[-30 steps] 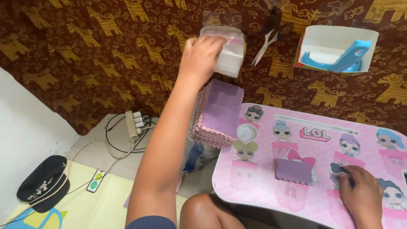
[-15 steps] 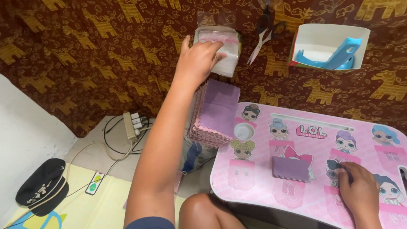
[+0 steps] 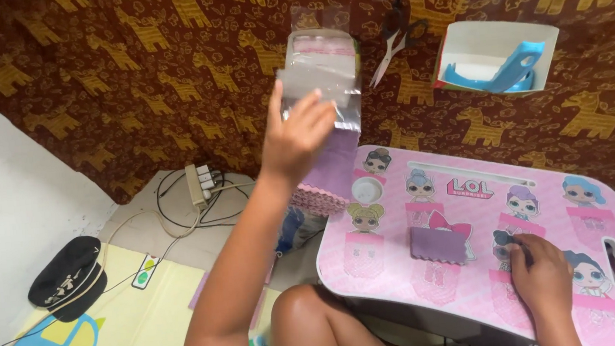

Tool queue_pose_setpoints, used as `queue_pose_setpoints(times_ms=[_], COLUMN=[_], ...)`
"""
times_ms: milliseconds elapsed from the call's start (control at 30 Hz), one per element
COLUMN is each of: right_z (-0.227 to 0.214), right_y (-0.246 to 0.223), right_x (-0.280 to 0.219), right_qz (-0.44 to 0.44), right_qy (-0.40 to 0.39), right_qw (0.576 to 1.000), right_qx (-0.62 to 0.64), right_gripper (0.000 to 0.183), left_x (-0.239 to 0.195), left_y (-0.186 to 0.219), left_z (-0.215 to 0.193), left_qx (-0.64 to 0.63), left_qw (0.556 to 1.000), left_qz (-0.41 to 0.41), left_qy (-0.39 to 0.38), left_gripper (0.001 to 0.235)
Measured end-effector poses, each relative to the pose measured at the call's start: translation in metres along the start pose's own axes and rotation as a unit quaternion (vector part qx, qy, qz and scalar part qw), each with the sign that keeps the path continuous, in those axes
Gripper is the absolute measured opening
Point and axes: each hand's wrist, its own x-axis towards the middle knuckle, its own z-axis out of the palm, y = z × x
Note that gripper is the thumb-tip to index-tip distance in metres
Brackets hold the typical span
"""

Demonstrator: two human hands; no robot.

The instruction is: The person uses a lint roller to clean a small purple cloth, then folds it and places it into a clear plastic bag. The person repeats this process with another cloth, folding and bagging each one individually.

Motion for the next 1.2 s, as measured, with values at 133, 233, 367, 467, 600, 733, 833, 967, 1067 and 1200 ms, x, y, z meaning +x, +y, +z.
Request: queue_pose_setpoints(times_ms=[133,233,367,467,600,733,833,967,1067,1200], right_z=[-0.001,0.005,0.005,0.002,0.000,-0.004,0.004,0.020,0.030,0.035], right_y=[-0.002,0.005,0.006,0.002,-0.005,-0.018,-0.036,-0.073,-0.085,-0.080], right_x=[0.003,-0.001,-0.004,-0.005,-0.005,-0.001,0.006,0.018,0.026,0.018], right_qz=[-0.009,-0.049,-0.098,-0.121,-0.118,-0.143,-0.166,-0.225,-0.257,-0.200], right_qy=[-0.005,0.018,0.050,0.066,0.066,0.066,0.035,-0.046,-0.098,-0.131], right_qw=[1.000,0.998,0.993,0.990,0.991,0.988,0.984,0.966,0.955,0.963], right_qx=[0.000,-0.024,-0.032,-0.026,-0.007,-0.009,0.054,0.117,0.114,0.125], right_gripper=[0.037,0.032,0.028,0.024,0.023,0.022,0.031,0.041,0.050,0.052], left_x=[-0.052,-0.083,-0.125,-0.159,-0.185,-0.186,-0.198,-0.200,-0.193,-0.180], left_y=[0.063,0.106,0.159,0.189,0.203,0.197,0.195,0.186,0.179,0.173], left_z=[-0.019,-0.030,-0.026,-0.020,-0.020,-0.020,-0.002,0.030,0.046,0.042], left_qx=[-0.032,-0.102,-0.174,-0.214,-0.243,-0.288,-0.324,-0.245,-0.232,-0.292], left_qw=[0.999,0.994,0.981,0.969,0.949,0.933,0.921,0.925,0.913,0.860], left_qz=[-0.008,0.002,-0.032,-0.059,-0.078,-0.081,-0.127,-0.194,-0.205,-0.245], left_qy=[-0.010,-0.051,-0.079,-0.108,-0.183,-0.201,-0.174,-0.215,-0.266,-0.340], left_gripper=[0.017,0.006,0.015,0.020,0.012,0.027,0.034,0.016,0.017,0.036])
